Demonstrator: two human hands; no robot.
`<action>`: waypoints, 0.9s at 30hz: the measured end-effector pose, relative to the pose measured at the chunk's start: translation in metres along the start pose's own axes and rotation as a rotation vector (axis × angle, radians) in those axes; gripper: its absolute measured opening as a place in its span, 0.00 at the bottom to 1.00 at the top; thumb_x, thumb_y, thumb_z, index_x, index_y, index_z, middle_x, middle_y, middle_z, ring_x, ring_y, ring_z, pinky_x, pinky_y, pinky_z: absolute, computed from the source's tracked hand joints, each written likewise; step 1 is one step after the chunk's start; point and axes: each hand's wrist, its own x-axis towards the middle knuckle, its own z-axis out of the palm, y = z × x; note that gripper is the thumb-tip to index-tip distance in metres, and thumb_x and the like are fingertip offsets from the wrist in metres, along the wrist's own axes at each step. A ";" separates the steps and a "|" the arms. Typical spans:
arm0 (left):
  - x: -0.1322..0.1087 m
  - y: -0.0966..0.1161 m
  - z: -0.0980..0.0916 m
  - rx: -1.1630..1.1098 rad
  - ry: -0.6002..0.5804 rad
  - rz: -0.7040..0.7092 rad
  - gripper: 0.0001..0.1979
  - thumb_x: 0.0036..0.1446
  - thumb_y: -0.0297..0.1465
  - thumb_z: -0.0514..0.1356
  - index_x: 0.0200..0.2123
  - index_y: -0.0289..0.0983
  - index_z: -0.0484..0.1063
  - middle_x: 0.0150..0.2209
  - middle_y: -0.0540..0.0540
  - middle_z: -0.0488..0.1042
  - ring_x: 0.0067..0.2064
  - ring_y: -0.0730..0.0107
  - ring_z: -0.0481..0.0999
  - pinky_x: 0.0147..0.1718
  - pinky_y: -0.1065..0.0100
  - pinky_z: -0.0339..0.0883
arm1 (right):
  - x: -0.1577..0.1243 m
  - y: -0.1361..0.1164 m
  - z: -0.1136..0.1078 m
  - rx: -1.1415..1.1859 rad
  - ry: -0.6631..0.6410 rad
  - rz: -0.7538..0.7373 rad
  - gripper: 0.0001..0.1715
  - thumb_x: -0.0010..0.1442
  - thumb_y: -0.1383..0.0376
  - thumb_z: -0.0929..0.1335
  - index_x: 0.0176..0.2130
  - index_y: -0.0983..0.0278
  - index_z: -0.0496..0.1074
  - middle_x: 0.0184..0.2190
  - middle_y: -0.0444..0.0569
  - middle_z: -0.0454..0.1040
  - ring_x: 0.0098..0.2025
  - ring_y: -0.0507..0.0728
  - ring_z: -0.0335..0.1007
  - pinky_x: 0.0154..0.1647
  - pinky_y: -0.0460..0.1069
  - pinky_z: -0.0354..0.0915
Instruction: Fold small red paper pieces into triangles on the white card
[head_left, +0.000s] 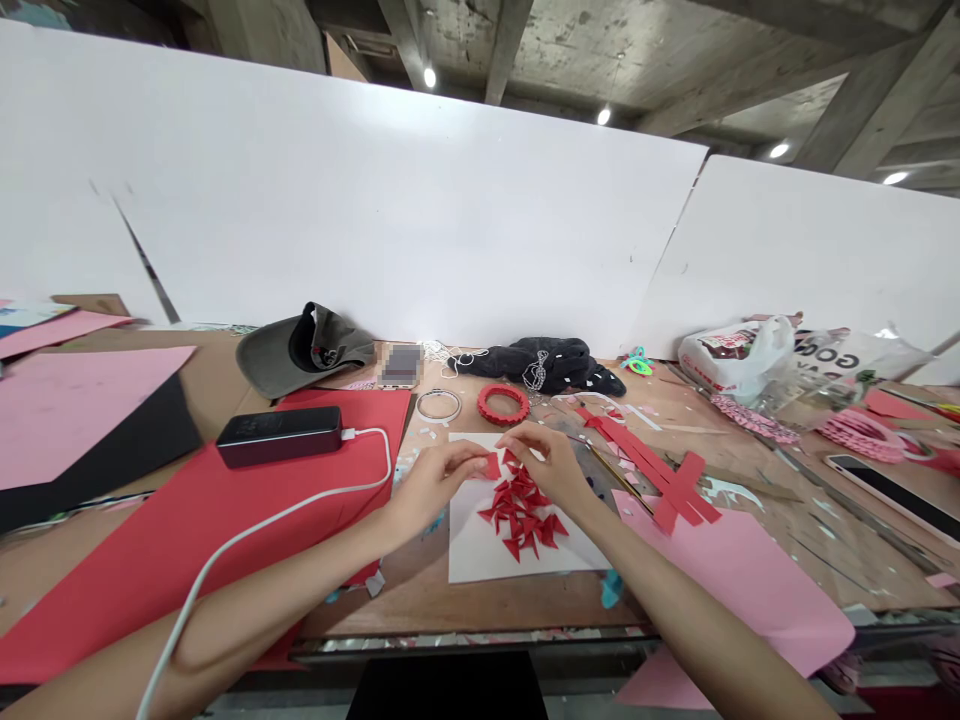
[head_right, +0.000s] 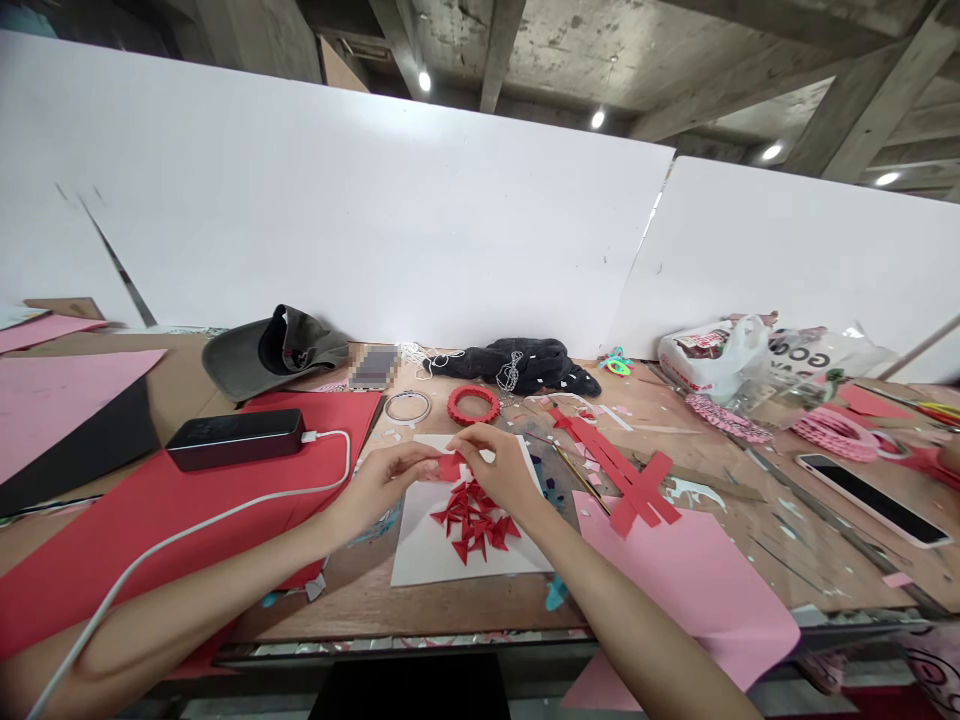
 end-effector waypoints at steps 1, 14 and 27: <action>0.001 -0.003 -0.002 0.096 0.011 0.037 0.14 0.58 0.37 0.55 0.43 0.36 0.72 0.40 0.42 0.76 0.42 0.63 0.75 0.43 0.63 0.67 | 0.001 0.001 -0.003 -0.053 0.007 -0.022 0.13 0.60 0.64 0.63 0.29 0.64 0.73 0.27 0.47 0.73 0.31 0.53 0.68 0.35 0.48 0.62; 0.015 -0.035 -0.017 0.542 -0.174 0.179 0.11 0.58 0.26 0.52 0.37 0.36 0.75 0.39 0.43 0.77 0.41 0.63 0.74 0.41 0.67 0.63 | 0.001 0.005 -0.004 -0.134 0.153 -0.006 0.21 0.64 0.57 0.59 0.30 0.63 0.75 0.27 0.47 0.72 0.31 0.54 0.67 0.33 0.48 0.61; 0.009 -0.004 -0.016 0.519 0.008 0.145 0.09 0.60 0.32 0.50 0.38 0.38 0.68 0.32 0.46 0.73 0.35 0.66 0.72 0.36 0.67 0.64 | -0.001 0.007 0.006 -0.108 -0.026 -0.144 0.10 0.56 0.70 0.66 0.39 0.60 0.73 0.36 0.47 0.75 0.38 0.54 0.70 0.41 0.50 0.66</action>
